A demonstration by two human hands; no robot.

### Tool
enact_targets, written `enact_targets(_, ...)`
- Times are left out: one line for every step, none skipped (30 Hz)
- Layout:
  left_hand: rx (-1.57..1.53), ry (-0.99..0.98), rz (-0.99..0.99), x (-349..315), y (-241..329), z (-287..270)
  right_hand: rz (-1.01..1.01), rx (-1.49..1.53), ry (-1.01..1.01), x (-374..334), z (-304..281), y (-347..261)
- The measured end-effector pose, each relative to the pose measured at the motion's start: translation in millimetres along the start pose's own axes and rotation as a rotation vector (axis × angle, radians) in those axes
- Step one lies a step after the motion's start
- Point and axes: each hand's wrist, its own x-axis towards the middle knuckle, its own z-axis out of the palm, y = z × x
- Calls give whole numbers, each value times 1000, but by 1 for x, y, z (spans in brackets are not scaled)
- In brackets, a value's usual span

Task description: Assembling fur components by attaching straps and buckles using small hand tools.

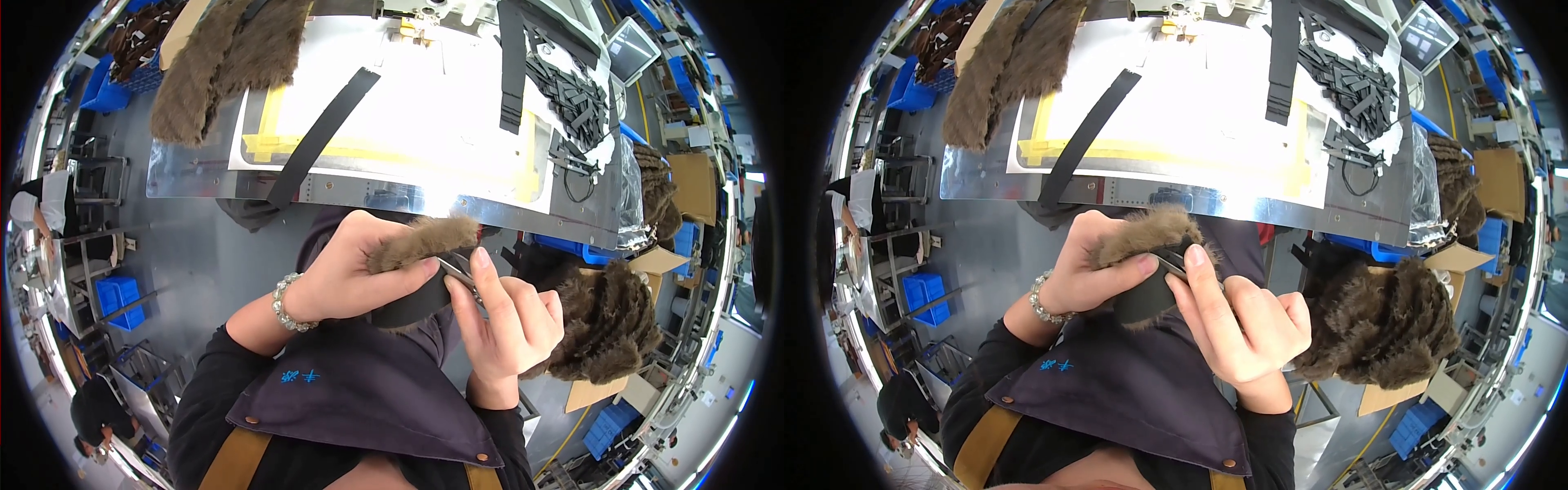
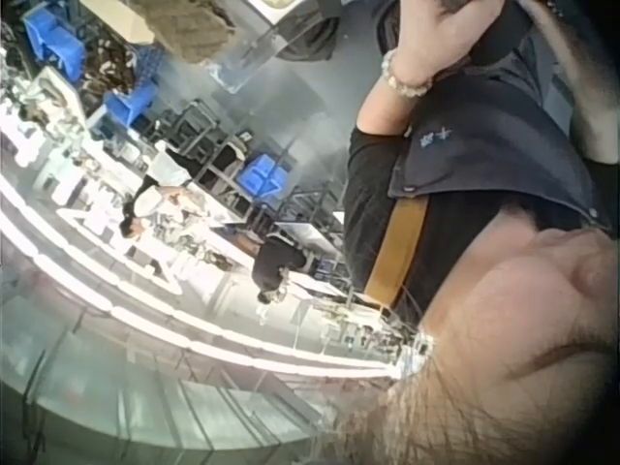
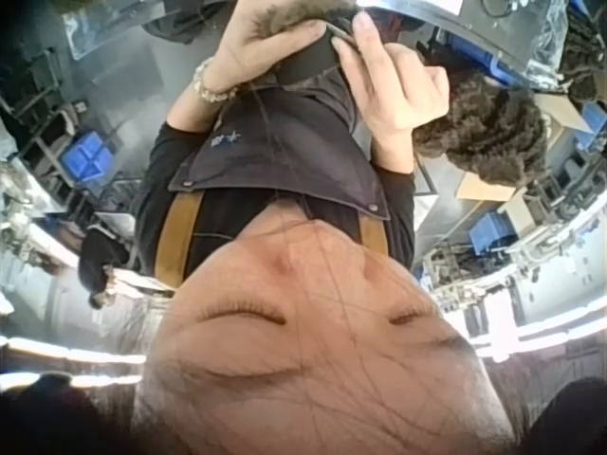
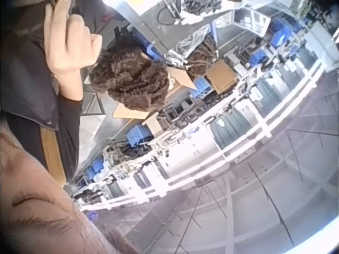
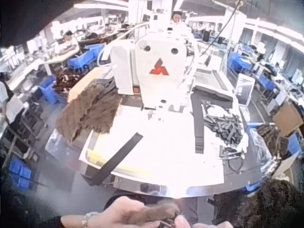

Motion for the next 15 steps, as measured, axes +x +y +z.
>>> enact_targets(-35, -16, -17, 0, -2, 1, -1, -2, -2, -1, 0, 0)
enact_targets(-70, -32, -35, 0, -2, 1, 14, -7, 4, -1, 1, 1)
enact_targets(-71, -30, -35, 0, -2, 1, 28, -8, 10, -1, 0, 2)
enact_targets(-45, -41, -35, 0, -3, 0, 27, -8, 9, -1, -1, 3)
enact_targets(-20, -52, -36, 0, -3, 0, 34, -29, 1, -1, -2, 4)
enact_targets(-20, -51, -36, 0, -2, 0, 41, -49, -5, -1, -2, 4)
enact_targets(-27, -42, -30, 0, 0, 1, 40, -49, -6, -1, -3, 4)
enact_targets(-33, -33, -23, 1, 1, 1, 41, -56, -13, -1, -3, 4)
enact_targets(-33, -32, -23, 0, 0, 1, 42, -62, -20, -1, -4, 4)
enact_targets(-22, -28, -24, 0, 0, 1, 41, -61, -21, -2, -4, 5)
enact_targets(-11, -24, -25, 0, 0, 1, 40, -60, -19, -2, -4, 5)
enact_targets(-12, -23, -25, 0, 0, 0, 39, -61, -17, -2, -4, 5)
enact_targets(-11, -25, -24, 0, 1, 0, 39, -60, -18, -2, -4, 5)
enact_targets(-10, -26, -23, 0, 2, 0, 40, -61, -21, -2, -4, 4)
enact_targets(-10, -25, -23, 0, 2, 0, 40, -61, -23, -1, -4, 4)
